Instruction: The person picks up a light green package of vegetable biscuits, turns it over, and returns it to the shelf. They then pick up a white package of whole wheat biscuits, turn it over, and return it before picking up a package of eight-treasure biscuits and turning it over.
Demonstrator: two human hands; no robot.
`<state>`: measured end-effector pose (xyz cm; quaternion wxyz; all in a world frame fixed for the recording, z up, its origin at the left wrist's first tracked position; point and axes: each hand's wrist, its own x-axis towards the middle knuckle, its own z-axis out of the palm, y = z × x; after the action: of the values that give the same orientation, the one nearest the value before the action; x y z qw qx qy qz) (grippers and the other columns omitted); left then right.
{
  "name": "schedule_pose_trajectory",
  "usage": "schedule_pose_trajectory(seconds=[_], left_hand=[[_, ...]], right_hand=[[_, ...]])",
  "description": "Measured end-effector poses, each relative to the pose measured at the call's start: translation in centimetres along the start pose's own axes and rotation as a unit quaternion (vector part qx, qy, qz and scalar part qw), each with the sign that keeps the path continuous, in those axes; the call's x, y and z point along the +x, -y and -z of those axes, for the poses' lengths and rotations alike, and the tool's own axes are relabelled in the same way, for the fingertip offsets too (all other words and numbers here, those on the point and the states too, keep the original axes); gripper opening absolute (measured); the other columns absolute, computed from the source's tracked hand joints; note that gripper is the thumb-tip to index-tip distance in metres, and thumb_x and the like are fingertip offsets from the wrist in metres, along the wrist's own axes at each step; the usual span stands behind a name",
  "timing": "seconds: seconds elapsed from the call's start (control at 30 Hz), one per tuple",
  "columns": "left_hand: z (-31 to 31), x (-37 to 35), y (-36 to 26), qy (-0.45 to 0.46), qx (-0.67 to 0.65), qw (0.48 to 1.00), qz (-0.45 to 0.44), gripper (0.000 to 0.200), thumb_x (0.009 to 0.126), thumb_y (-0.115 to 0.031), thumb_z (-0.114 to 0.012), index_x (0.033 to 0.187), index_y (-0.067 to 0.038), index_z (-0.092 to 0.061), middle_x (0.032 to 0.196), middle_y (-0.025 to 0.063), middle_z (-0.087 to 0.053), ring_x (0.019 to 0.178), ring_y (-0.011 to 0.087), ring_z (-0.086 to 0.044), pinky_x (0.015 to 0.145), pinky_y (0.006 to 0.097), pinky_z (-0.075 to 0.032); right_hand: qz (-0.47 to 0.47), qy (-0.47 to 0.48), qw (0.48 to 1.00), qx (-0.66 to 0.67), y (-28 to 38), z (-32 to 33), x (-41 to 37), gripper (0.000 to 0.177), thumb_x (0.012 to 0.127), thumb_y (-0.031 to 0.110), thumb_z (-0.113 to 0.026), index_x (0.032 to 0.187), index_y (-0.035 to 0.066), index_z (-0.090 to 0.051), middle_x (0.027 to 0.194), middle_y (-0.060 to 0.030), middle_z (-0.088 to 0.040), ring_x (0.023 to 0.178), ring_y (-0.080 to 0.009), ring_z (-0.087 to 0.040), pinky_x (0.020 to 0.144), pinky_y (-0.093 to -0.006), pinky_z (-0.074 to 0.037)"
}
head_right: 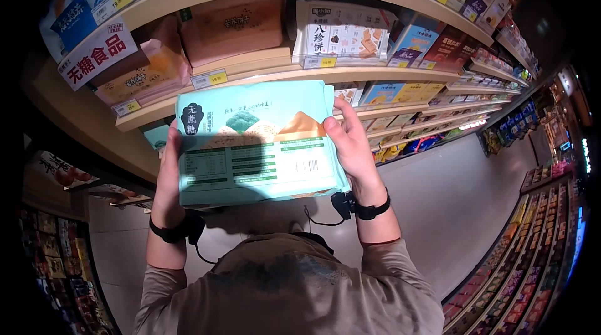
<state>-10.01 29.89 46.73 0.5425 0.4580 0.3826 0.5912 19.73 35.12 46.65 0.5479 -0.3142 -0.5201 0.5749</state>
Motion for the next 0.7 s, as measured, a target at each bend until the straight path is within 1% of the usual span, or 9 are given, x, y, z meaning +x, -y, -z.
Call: schedule_pose_trajectory(seconds=[0.23, 0.47, 0.6, 0.7], left_hand=[[-0.4, -0.1, -0.3, -0.001, -0.001, 1.0, -0.002, 0.05, 0.102, -0.04, -0.031, 0.139, -0.006, -0.033, 0.128, 0.0067, -0.048, 0.115, 0.0145, -0.046, 0.099, 0.0292, -0.035], [-0.5, 0.0, -0.1, -0.003, -0.013, 1.0, -0.027, 0.054, 0.101, -0.045, -0.034, 0.14, -0.007, -0.03, 0.129, 0.0077, -0.047, 0.116, 0.0155, -0.046, 0.099, 0.0301, -0.036], [-0.3, 0.1, 0.1, 0.004, -0.017, 0.999, -0.035, 0.055, 0.101, -0.045, -0.033, 0.14, -0.007, -0.028, 0.129, 0.008, -0.047, 0.116, 0.0157, -0.046, 0.099, 0.03, -0.036], [0.2, 0.1, 0.6, -0.006, 0.008, 0.999, -0.043, 0.055, 0.101, -0.045, -0.033, 0.14, -0.007, -0.028, 0.129, 0.0079, -0.047, 0.116, 0.0156, -0.046, 0.099, 0.0302, -0.036]], right_hand=[[0.0, 0.015, 1.0, -0.001, -0.1, 0.0, 0.0, 0.055, 0.092, 0.033, -0.061, 0.131, 0.001, -0.038, 0.107, -0.0114, -0.062, 0.093, -0.0129, -0.06, 0.08, -0.0261, -0.049], [0.008, -0.002, 1.0, 0.0, 0.0, -0.8, -0.1, 0.053, 0.094, 0.032, -0.059, 0.132, 0.001, -0.038, 0.106, -0.0116, -0.062, 0.093, -0.0121, -0.06, 0.08, -0.0256, -0.049], [0.015, -0.002, 1.0, -0.027, -0.9, -0.5, -0.2, 0.054, 0.094, 0.033, -0.057, 0.132, 0.001, -0.037, 0.103, -0.0114, -0.063, 0.09, -0.0111, -0.061, 0.077, -0.0243, -0.049], [0.02, -0.001, 0.999, -0.04, -1.1, -0.5, -0.2, 0.054, 0.095, 0.034, -0.056, 0.132, 0.001, -0.037, 0.101, -0.0112, -0.064, 0.087, -0.0104, -0.061, 0.075, -0.0236, -0.049]])
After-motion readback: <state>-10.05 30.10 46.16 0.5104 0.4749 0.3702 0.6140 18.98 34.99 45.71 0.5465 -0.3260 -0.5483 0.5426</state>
